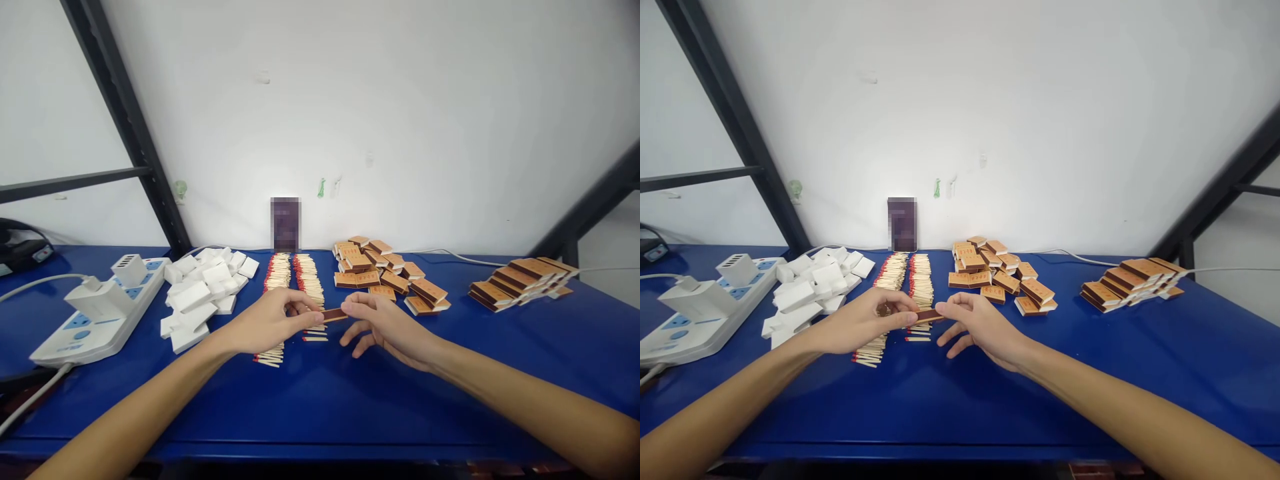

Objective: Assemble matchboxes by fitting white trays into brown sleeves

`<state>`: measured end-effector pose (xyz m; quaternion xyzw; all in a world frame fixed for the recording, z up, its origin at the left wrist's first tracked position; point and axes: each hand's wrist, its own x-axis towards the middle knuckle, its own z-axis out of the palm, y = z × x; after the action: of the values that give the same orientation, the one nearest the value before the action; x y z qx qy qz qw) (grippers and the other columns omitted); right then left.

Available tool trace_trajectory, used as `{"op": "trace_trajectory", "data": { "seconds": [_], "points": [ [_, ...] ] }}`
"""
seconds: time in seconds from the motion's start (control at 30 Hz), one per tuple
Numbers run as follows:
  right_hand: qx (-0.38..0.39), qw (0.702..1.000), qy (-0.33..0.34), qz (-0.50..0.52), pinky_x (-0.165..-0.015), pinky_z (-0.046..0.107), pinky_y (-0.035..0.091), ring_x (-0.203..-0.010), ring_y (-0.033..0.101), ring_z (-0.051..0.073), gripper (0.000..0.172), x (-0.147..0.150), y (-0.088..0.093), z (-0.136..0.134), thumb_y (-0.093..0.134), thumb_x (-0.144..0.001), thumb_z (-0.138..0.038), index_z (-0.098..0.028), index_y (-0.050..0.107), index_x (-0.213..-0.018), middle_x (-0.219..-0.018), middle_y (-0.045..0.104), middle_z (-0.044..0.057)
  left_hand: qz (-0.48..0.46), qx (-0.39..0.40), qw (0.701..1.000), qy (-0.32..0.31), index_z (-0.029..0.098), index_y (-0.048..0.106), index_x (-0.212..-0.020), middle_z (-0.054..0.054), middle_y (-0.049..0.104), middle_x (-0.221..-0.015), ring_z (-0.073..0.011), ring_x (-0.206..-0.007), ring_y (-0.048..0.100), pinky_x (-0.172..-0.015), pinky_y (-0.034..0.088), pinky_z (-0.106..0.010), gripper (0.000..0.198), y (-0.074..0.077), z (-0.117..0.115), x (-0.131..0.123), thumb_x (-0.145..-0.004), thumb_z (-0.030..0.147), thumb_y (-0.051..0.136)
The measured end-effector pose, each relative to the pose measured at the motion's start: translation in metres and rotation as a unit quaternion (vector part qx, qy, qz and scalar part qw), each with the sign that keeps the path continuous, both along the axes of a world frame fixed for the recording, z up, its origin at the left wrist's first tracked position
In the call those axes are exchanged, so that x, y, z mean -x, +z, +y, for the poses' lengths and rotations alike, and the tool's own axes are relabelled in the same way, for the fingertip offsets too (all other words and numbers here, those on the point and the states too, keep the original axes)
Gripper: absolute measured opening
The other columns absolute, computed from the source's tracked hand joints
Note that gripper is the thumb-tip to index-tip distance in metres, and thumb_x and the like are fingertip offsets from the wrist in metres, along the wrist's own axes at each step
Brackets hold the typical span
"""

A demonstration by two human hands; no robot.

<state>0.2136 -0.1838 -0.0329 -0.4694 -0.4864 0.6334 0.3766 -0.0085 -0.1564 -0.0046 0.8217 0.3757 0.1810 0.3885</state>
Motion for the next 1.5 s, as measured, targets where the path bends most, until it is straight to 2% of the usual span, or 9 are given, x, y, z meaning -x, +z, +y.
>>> {"op": "trace_trajectory", "data": {
  "seconds": [0.17,0.3,0.53,0.83,0.9,1.0,1.2,1.37,1.5],
  "points": [
    [-0.094,0.995,0.024,-0.023,-0.069,0.031,0.056,-0.072,0.070,0.016,0.033,-0.004,-0.002,0.002,0.074,-0.078,-0.042,-0.021,0.053,-0.093,-0.080,0.068,0.000,-0.015,0.031,0.999,-0.028,0.019,0.069,-0.094,-0.002,0.068,-0.087,-0.0162,-0.080,0.058,-0.072,0.043,-0.028,0.034,0.006,0.001,0.001,-0.092,0.049,0.051],
    [-0.189,0.974,0.064,-0.106,-0.089,0.039,0.052,-0.094,0.069,0.021,0.034,-0.010,-0.012,-0.002,0.069,-0.082,-0.039,-0.021,0.063,-0.110,-0.099,0.071,0.005,-0.003,-0.037,0.998,-0.044,0.024,0.067,-0.106,-0.001,0.069,-0.093,-0.0168,-0.084,0.061,-0.074,0.046,-0.030,0.026,-0.003,-0.004,0.005,-0.089,0.041,0.058],
    [-0.429,0.837,0.064,-0.334,-0.092,0.043,0.049,-0.104,0.062,0.023,0.040,-0.016,-0.027,-0.006,0.065,-0.078,-0.020,-0.024,0.062,-0.117,-0.112,0.069,0.007,0.076,-0.268,0.960,-0.008,0.028,0.064,-0.113,-0.003,0.066,-0.105,-0.0233,-0.103,0.057,-0.092,0.043,-0.042,0.032,-0.033,-0.007,0.009,-0.082,0.031,0.071],
    [-0.391,0.828,0.021,-0.401,-0.091,0.041,0.051,-0.107,0.062,0.022,0.022,-0.063,-0.034,-0.014,0.061,-0.082,-0.022,-0.024,0.060,-0.104,-0.116,0.066,0.006,0.116,-0.336,0.935,-0.014,0.025,0.063,-0.114,-0.004,0.067,-0.107,-0.0246,-0.103,0.053,-0.090,0.038,-0.043,0.030,-0.042,-0.008,0.010,-0.084,0.025,0.067],
    [-0.387,0.827,0.020,-0.407,-0.091,0.041,0.053,-0.109,0.061,0.023,0.032,-0.069,-0.032,-0.018,0.063,-0.084,-0.027,-0.026,0.057,-0.115,-0.121,0.063,0.007,0.117,-0.337,0.934,-0.014,0.026,0.063,-0.114,-0.005,0.067,-0.109,-0.0246,-0.104,0.053,-0.090,0.037,-0.044,0.029,-0.044,-0.008,0.009,-0.085,0.025,0.065],
    [-0.427,0.810,0.060,-0.396,-0.102,0.043,0.048,-0.121,0.055,0.024,0.054,-0.059,-0.030,-0.017,0.068,-0.082,-0.032,-0.027,0.051,-0.132,-0.134,0.057,0.008,0.118,-0.349,0.929,-0.011,0.026,0.063,-0.114,-0.005,0.067,-0.109,-0.0251,-0.104,0.053,-0.090,0.037,-0.044,0.029,-0.045,-0.007,0.009,-0.085,0.025,0.065],
    [-0.516,0.763,0.100,-0.377,-0.092,0.042,0.053,-0.107,0.061,0.023,0.038,-0.032,-0.032,-0.004,0.060,-0.086,-0.020,-0.024,0.060,-0.124,-0.113,0.068,0.008,0.123,-0.361,0.924,-0.005,0.026,0.065,-0.110,-0.004,0.068,-0.105,-0.0250,-0.100,0.053,-0.086,0.038,-0.043,0.025,-0.044,-0.008,0.009,-0.085,0.028,0.064],
    [-0.500,0.771,0.039,-0.393,-0.091,0.041,0.055,-0.105,0.065,0.023,0.034,-0.075,-0.039,-0.010,0.061,-0.085,-0.025,-0.028,0.063,-0.119,-0.114,0.069,0.007,0.120,-0.371,0.921,0.000,0.028,0.066,-0.110,-0.004,0.068,-0.106,-0.0257,-0.102,0.053,-0.084,0.039,-0.042,0.024,-0.044,-0.009,0.011,-0.087,0.028,0.062],
    [-0.494,0.733,-0.061,-0.463,-0.095,0.044,0.052,-0.110,0.064,0.026,0.035,-0.121,-0.033,-0.009,0.060,-0.086,-0.028,-0.028,0.060,-0.120,-0.118,0.067,0.008,0.120,-0.367,0.922,0.001,0.027,0.065,-0.113,-0.005,0.067,-0.109,-0.0263,-0.105,0.052,-0.086,0.038,-0.043,0.027,-0.044,-0.007,0.012,-0.086,0.028,0.064]
  ]
}}
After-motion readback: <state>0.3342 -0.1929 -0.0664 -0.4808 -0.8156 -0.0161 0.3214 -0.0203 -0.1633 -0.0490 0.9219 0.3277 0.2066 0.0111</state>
